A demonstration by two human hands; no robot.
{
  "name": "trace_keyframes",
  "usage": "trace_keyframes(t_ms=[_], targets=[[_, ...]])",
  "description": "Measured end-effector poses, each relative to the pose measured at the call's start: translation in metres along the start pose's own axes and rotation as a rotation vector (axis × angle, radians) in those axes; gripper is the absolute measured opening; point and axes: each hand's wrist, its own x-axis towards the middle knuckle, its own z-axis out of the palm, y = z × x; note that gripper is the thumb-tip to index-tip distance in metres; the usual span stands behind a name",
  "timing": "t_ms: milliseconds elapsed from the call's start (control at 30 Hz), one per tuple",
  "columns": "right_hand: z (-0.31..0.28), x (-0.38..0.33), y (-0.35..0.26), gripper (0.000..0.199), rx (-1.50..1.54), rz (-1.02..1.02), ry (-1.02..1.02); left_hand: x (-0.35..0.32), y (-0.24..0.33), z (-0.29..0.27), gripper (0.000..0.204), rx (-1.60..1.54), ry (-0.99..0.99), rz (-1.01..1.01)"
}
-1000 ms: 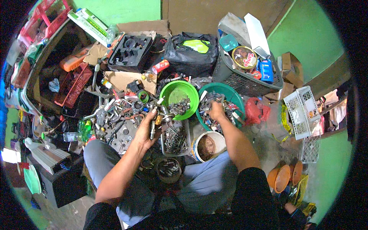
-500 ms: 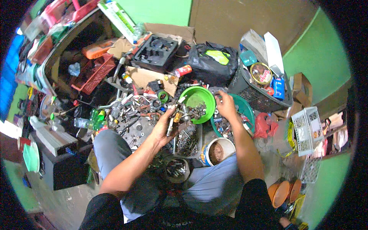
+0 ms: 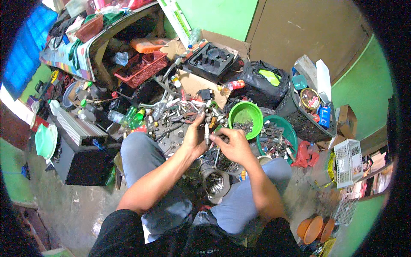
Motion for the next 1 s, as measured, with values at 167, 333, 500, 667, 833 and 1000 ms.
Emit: trace_keyframes(t_ms=[167,333,500,667,833,1000], targets=[[0.02,0.007,-0.02,0.031,0.035,0.055,0.031,-0.015,0.004,-0.004,0.025,-0.011,0.048,0.138],[0.036,0.006,-0.027,0.032,0.026,0.042,0.092,-0.026,0.008,-0.006,0.022,0.022,0.07,0.142],[0.032,0.001,-0.03,0.026,0.077,0.013,0.092,-0.028,0.003,0.0,0.024,0.047,0.038,0.19],[0.027,-0.004,-0.021,0.025,0.169,-0.005,0.079,-0.022,-0.006,-0.005,0.03,0.068,0.005,0.213],[0.023,-0.005,0.0,0.024,0.187,-0.046,0.047,-0.023,-0.007,0.003,0.048,0.072,0.027,0.2],[0.02,-0.006,0.011,0.026,0.338,0.018,0.03,-0.026,-0.008,0.01,0.059,0.21,0.095,0.127]])
